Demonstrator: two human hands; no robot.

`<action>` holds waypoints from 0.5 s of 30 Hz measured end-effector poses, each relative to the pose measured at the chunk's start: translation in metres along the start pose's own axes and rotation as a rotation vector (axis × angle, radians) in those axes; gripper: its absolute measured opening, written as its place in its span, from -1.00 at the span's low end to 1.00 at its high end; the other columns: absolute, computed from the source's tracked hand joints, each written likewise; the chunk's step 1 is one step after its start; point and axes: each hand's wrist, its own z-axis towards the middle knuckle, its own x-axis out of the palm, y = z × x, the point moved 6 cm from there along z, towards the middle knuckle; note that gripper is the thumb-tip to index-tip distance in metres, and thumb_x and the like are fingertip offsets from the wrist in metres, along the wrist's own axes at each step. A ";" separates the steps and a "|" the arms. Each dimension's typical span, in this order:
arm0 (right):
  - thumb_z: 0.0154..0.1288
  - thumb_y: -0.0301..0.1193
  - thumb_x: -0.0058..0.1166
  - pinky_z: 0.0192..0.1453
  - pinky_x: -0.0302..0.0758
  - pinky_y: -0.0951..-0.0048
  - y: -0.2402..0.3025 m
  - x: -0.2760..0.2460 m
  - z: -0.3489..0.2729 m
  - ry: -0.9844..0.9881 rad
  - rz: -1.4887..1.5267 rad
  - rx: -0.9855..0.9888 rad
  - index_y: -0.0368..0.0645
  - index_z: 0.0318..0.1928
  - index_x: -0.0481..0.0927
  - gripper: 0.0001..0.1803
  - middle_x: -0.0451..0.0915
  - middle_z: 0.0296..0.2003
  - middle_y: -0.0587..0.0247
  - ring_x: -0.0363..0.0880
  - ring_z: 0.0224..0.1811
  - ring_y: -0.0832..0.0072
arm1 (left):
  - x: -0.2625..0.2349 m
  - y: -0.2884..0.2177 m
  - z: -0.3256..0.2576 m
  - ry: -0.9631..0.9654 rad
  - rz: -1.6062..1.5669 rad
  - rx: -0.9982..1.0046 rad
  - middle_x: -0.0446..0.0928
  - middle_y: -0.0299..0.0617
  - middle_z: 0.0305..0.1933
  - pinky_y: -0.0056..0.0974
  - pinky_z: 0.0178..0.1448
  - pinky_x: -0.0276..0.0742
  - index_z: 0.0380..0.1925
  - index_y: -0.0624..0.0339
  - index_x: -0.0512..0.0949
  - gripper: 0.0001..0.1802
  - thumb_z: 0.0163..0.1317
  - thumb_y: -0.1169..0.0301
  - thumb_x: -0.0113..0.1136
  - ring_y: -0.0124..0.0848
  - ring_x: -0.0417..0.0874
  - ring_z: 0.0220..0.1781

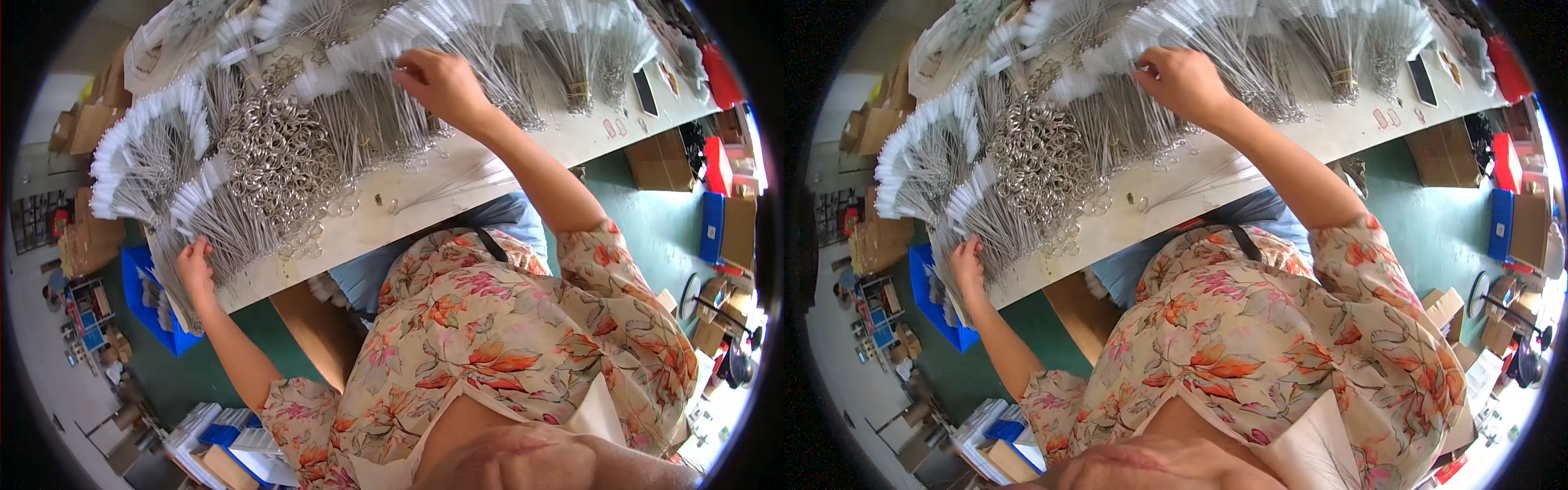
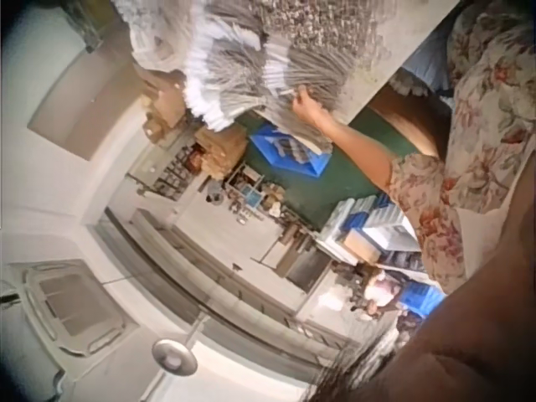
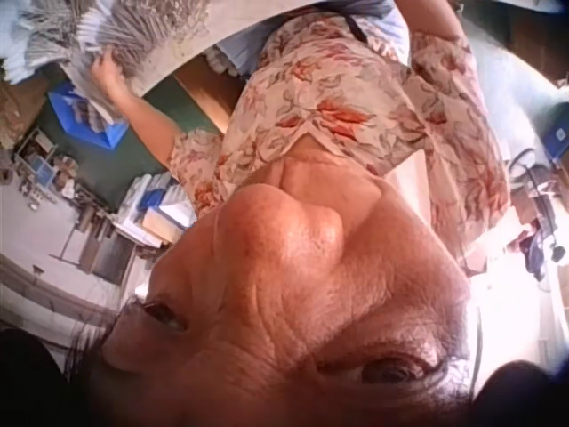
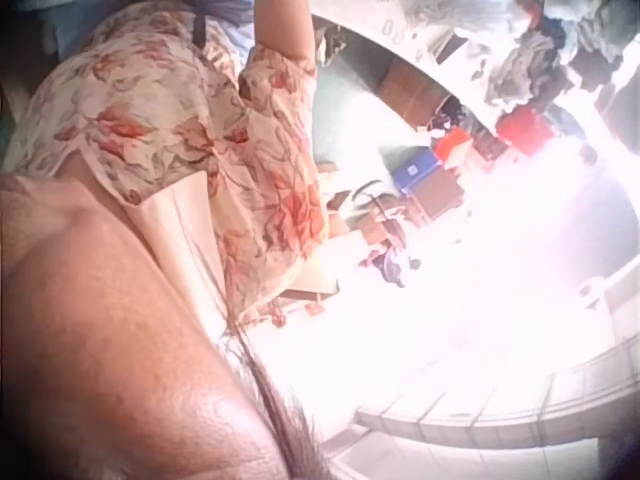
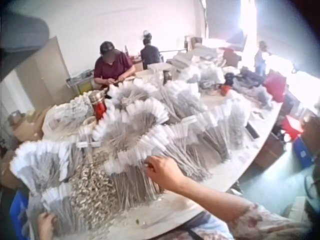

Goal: The person is manually assembling small white bottle brushes by attaching them to metal rings.

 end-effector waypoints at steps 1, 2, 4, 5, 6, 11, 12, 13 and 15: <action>0.12 -0.19 0.06 -0.28 0.51 0.24 -0.006 0.009 0.008 0.138 -0.144 0.097 -0.14 -0.31 0.58 -0.72 0.59 -0.40 0.11 0.59 -0.34 0.20 | 0.003 -0.002 0.000 0.021 -0.019 0.005 0.40 -0.38 -0.61 -0.47 -0.73 -0.09 -0.52 0.17 0.47 -0.81 0.13 0.30 0.18 -0.67 0.11 -0.77; 0.12 -0.19 0.06 -0.28 0.51 0.24 -0.006 0.012 0.012 0.123 -0.155 0.109 -0.14 -0.31 0.58 -0.72 0.59 -0.40 0.11 0.59 -0.34 0.20 | 0.002 -0.005 0.001 0.038 -0.018 0.018 0.40 -0.38 -0.61 -0.47 -0.73 -0.09 -0.52 0.17 0.47 -0.81 0.13 0.30 0.18 -0.67 0.11 -0.77; 0.09 -0.08 0.03 -0.23 0.51 0.21 -0.009 0.030 0.017 0.199 -0.344 0.092 -0.13 -0.33 0.58 -0.63 0.61 -0.42 0.10 0.60 -0.32 0.18 | -0.003 -0.004 0.001 0.029 -0.031 0.006 0.45 -0.34 -0.56 -0.48 -0.73 -0.08 -0.46 0.19 0.47 -0.80 0.14 0.29 0.18 -0.68 0.12 -0.76; 0.09 -0.08 0.03 -0.23 0.51 0.21 -0.011 0.030 0.019 0.186 -0.359 0.108 -0.13 -0.33 0.58 -0.63 0.61 -0.42 0.10 0.60 -0.32 0.18 | 0.001 -0.009 -0.001 0.051 -0.032 0.019 0.45 -0.34 -0.56 -0.48 -0.73 -0.08 -0.46 0.19 0.47 -0.80 0.14 0.29 0.18 -0.68 0.12 -0.76; 0.09 -0.12 0.04 -0.22 0.51 0.22 -0.013 0.028 0.018 0.176 -0.248 0.146 -0.15 -0.34 0.57 -0.66 0.61 -0.43 0.10 0.60 -0.32 0.17 | 0.001 -0.015 -0.003 0.039 -0.058 0.052 0.45 -0.34 -0.56 -0.49 -0.73 -0.08 -0.41 0.19 0.47 -0.82 0.16 0.30 0.15 -0.68 0.13 -0.76; 0.22 -0.37 -0.01 -0.29 0.54 0.39 0.000 -0.004 0.015 -0.160 0.730 0.268 -0.23 -0.26 0.45 -0.82 0.60 -0.48 0.14 0.62 -0.41 0.43 | -0.007 -0.047 -0.018 -0.229 -0.211 0.390 0.45 -0.37 -0.46 -0.52 -0.65 0.03 -0.21 0.18 0.49 -0.82 0.27 0.36 0.02 -0.69 0.20 -0.64; 0.27 -0.39 -0.04 -0.38 0.51 0.43 0.001 -0.018 0.018 -0.202 0.920 0.314 -0.21 -0.23 0.43 -0.85 0.59 -0.52 0.16 0.60 -0.47 0.52 | -0.004 -0.050 -0.017 -0.219 -0.215 0.390 0.45 -0.37 -0.46 -0.52 -0.65 0.03 -0.21 0.18 0.49 -0.82 0.27 0.36 0.02 -0.69 0.20 -0.64; 0.25 -0.36 -0.01 -0.41 0.50 0.40 0.003 -0.043 0.021 -0.252 0.635 0.221 -0.18 -0.23 0.44 -0.83 0.58 -0.52 0.17 0.60 -0.49 0.46 | -0.008 -0.058 -0.023 -0.282 -0.165 0.503 0.44 -0.39 -0.44 -0.52 -0.62 0.05 -0.16 0.17 0.50 -0.80 0.28 0.35 0.00 -0.70 0.23 -0.59; 0.20 -0.21 0.05 -0.39 0.48 0.27 -0.005 -0.074 0.021 -0.212 0.040 0.146 -0.09 -0.21 0.48 -0.74 0.58 -0.48 0.20 0.59 -0.44 0.30 | -0.008 -0.068 -0.031 -0.328 -0.118 0.632 0.41 -0.43 -0.41 -0.49 -0.57 0.09 -0.06 0.12 0.51 -0.73 0.31 0.31 -0.03 -0.70 0.26 -0.50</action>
